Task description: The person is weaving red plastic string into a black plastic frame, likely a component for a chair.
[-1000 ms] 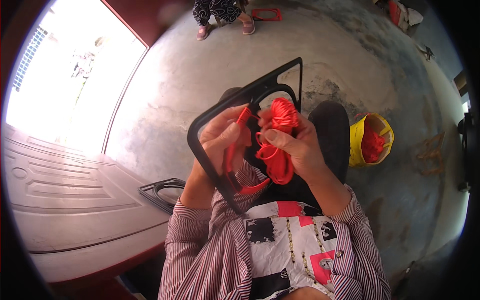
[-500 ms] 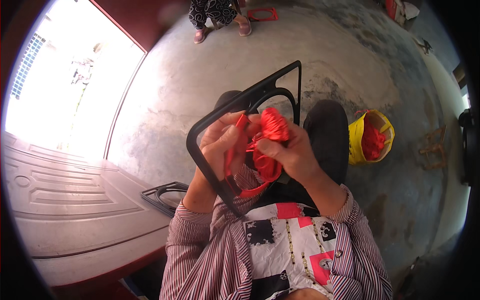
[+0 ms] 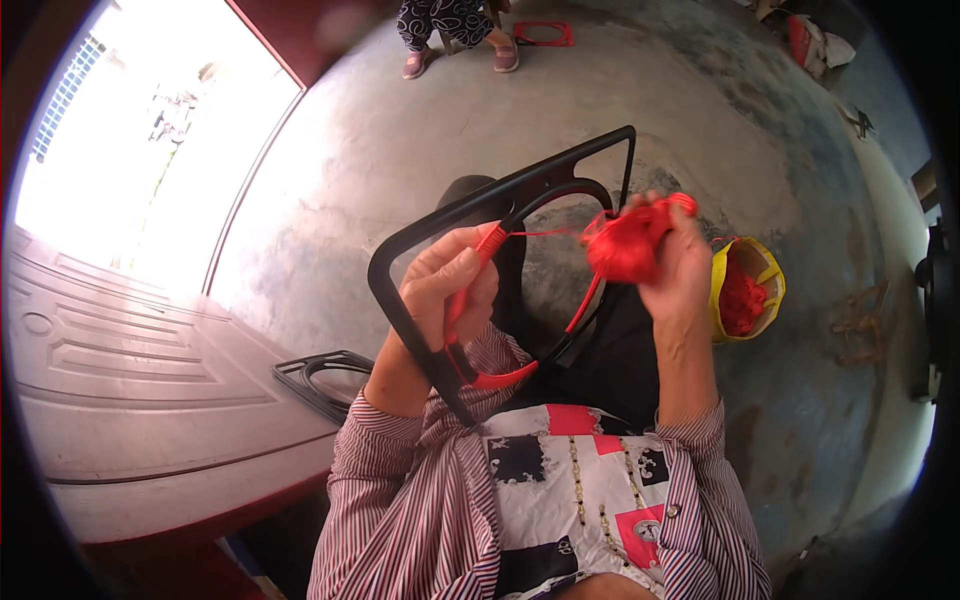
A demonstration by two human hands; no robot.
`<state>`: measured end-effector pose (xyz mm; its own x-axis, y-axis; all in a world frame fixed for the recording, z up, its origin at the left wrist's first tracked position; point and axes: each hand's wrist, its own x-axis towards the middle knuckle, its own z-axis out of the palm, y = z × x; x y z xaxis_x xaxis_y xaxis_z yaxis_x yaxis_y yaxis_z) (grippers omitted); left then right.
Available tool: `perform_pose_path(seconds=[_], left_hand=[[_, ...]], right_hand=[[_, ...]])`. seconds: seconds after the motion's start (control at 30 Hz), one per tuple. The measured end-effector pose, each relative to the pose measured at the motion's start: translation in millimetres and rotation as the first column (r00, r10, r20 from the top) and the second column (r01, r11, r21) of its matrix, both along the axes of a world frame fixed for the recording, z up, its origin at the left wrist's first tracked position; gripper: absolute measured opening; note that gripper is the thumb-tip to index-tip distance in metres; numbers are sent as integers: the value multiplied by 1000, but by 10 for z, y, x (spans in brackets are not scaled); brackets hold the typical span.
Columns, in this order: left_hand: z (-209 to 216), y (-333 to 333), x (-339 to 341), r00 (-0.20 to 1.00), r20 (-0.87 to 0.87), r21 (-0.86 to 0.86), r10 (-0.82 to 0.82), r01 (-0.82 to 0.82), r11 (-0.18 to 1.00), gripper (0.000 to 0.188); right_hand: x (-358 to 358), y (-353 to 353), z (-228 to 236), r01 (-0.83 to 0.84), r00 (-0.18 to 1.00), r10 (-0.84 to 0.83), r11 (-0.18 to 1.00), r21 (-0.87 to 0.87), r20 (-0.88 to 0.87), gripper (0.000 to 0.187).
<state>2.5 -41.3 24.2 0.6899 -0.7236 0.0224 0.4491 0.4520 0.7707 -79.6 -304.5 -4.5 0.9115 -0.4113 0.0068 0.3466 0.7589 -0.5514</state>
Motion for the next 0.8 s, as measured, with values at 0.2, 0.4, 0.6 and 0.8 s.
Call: perform_pose_path(seconds=[0.2,0.4,0.6,0.8], left_hand=[[34,-1,-42,996,-67,-51,-50,47,998,58],[120,-272,-220,994,-104,-109,42,-54,993,60],[279,-244,-320,999,35,7,13,-13,1000,65],[349,-251,-324,1000,-17,100,-4,5,995,63]], right_hand=[[-277,612,766,-412,881,459,633,-655,-111,59],[-57,805,947,-189,981,26,361,-913,-193,60],[-150,796,738,-81,993,112,466,-881,-32,45],[-103,799,761,149,967,-249,343,-928,63,26]])
